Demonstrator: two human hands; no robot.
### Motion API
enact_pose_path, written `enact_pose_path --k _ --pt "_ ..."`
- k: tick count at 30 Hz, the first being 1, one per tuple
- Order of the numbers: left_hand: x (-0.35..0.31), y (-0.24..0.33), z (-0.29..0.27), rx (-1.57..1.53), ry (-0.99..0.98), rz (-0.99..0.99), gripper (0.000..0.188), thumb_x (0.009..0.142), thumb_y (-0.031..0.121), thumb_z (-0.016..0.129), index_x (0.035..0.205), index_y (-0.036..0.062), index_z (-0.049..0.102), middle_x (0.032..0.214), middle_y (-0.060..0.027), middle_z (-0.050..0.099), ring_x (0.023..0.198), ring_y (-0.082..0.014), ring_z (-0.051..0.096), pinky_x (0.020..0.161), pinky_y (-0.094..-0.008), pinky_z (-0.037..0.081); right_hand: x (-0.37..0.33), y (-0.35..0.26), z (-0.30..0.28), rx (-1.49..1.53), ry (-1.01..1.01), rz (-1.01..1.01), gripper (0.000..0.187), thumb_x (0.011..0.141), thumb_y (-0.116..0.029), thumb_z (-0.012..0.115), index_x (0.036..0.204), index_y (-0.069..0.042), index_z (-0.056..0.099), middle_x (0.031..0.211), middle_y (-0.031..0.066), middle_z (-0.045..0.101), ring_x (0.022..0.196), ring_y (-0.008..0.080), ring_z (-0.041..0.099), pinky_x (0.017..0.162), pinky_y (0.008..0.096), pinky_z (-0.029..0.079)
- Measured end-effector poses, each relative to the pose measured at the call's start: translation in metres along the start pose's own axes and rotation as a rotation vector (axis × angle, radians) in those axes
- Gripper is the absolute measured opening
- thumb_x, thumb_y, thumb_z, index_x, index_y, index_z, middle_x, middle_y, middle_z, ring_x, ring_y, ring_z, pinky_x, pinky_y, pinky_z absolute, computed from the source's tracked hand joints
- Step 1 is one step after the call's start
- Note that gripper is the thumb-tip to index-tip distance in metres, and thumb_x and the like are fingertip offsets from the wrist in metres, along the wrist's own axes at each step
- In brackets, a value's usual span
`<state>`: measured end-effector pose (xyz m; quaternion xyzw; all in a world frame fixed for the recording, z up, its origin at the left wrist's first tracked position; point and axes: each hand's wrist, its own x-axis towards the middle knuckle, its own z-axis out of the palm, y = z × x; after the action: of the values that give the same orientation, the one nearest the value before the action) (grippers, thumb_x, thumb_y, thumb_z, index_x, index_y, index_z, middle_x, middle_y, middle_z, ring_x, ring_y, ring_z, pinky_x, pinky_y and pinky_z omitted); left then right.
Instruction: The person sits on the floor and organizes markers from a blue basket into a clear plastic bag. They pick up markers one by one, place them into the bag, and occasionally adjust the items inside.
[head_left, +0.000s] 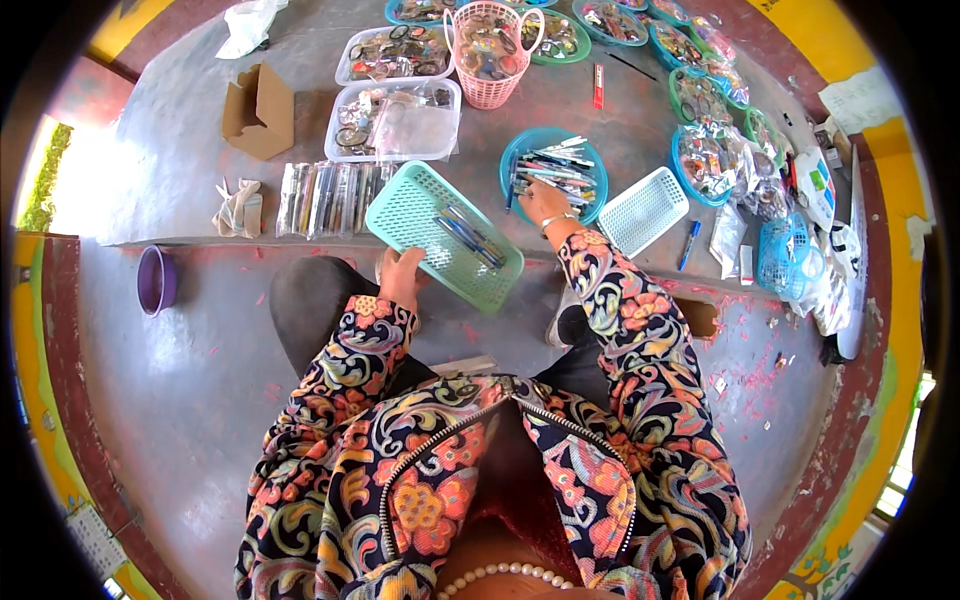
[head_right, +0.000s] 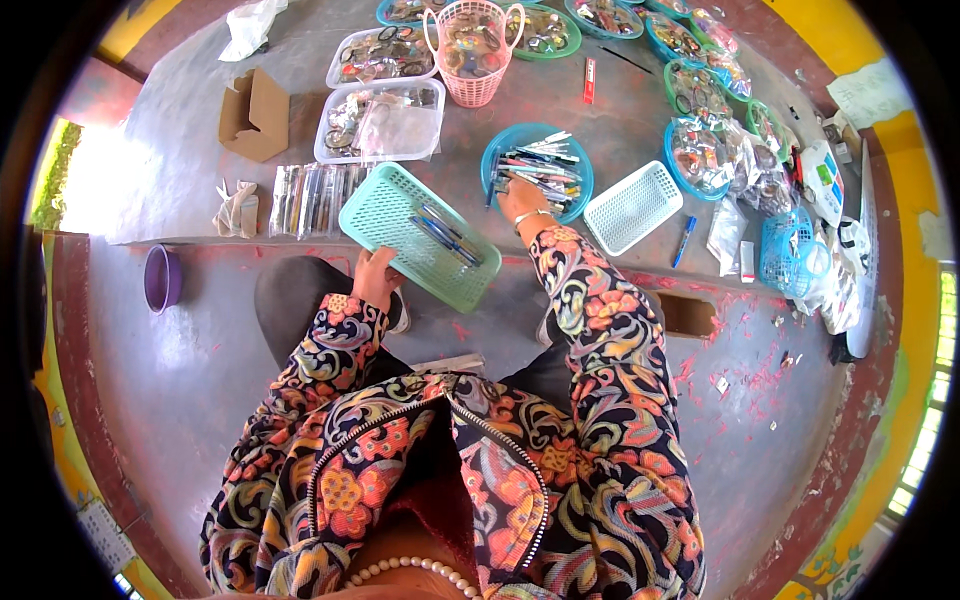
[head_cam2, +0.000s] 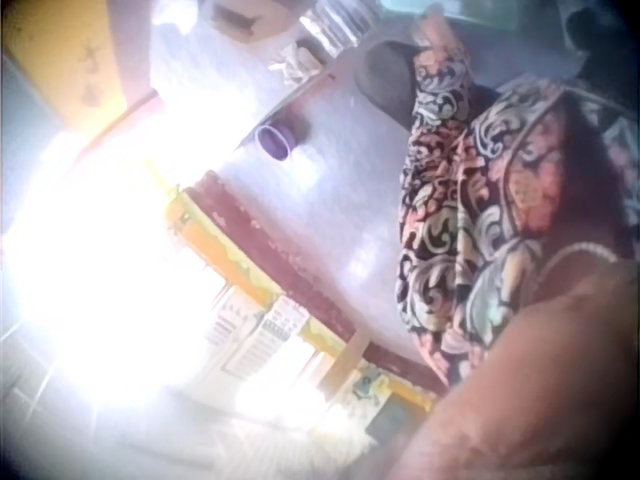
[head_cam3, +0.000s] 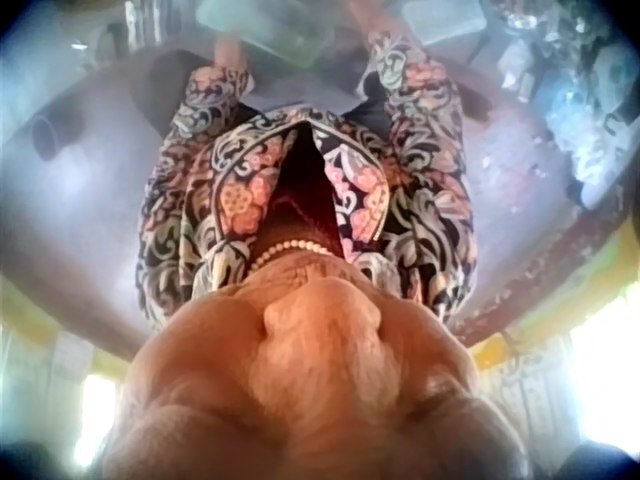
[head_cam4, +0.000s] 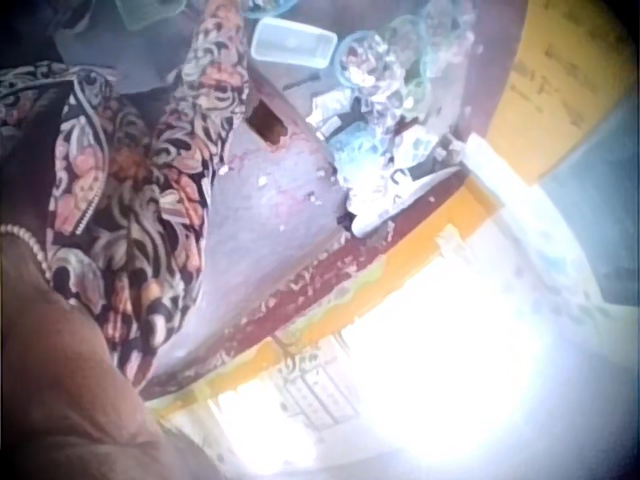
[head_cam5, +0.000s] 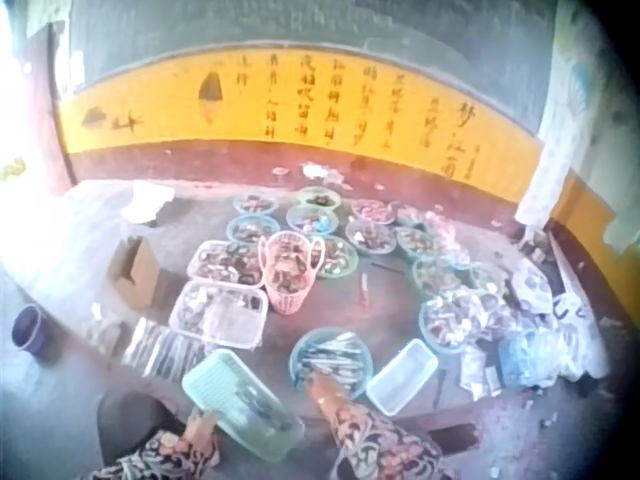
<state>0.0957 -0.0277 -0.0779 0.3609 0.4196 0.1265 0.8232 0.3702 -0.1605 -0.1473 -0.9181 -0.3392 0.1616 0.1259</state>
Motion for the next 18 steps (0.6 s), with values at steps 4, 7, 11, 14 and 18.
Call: enact_pose_path --k 4,7,11,14,18 --pt "-0.007 0.002 0.004 0.059 -0.051 -0.007 0.044 0.083 0.017 0.052 0.123 0.0027 0.041 0.108 -0.009 0.059 0.09 -0.0226 0.062 0.076 -0.0369 0.051 0.04 -0.019 0.012 -0.014 -0.027 0.209 0.038 0.077 -0.036 0.056 0.085 0.0 0.067 0.093 0.0234 0.064 0.091 0.0365 0.062 0.082 0.042 0.048" --pt "-0.009 -0.002 0.012 0.064 -0.061 -0.037 0.044 0.084 0.016 0.051 0.124 0.0028 0.041 0.112 -0.0099 0.057 0.095 -0.0238 0.06 0.08 -0.0385 0.05 0.052 -0.023 0.016 0.071 -0.027 0.379 0.041 0.073 -0.031 0.058 0.095 0.002 0.066 0.1 0.0263 0.062 0.097 0.0364 0.061 0.086 0.0404 0.048" --pt "-0.006 -0.004 0.013 0.056 -0.078 -0.042 0.044 0.084 0.014 0.05 0.125 0.0022 0.04 0.115 -0.0107 0.055 0.097 -0.0244 0.059 0.082 -0.0401 0.05 0.061 -0.03 -0.006 0.059 -0.177 0.371 0.039 0.074 -0.028 0.057 0.097 0.002 0.066 0.103 0.0236 0.063 0.098 0.036 0.061 0.086 0.0393 0.048" --pt "-0.014 -0.001 0.017 0.018 -0.063 -0.028 0.042 0.084 0.015 0.05 0.123 0.002 0.042 0.113 -0.0101 0.056 0.097 -0.0238 0.059 0.082 -0.0398 0.05 0.073 -0.019 -0.046 -0.118 -0.341 0.197 0.035 0.073 -0.026 0.058 0.095 0.0 0.068 0.102 0.0233 0.063 0.097 0.0359 0.061 0.085 0.0401 0.048" --pt "-0.01 0.001 0.021 0.015 -0.095 -0.074 0.038 0.084 0.015 0.05 0.12 0.0016 0.045 0.111 -0.0099 0.058 0.094 -0.0214 0.06 0.079 -0.0382 0.051 0.061 0.049 -0.062 -0.342 -0.18 0.069 0.033 0.073 -0.025 0.063 0.097 -0.003 0.066 0.101 0.0225 0.063 0.096 0.0354 0.061 0.083 0.0418 0.048"
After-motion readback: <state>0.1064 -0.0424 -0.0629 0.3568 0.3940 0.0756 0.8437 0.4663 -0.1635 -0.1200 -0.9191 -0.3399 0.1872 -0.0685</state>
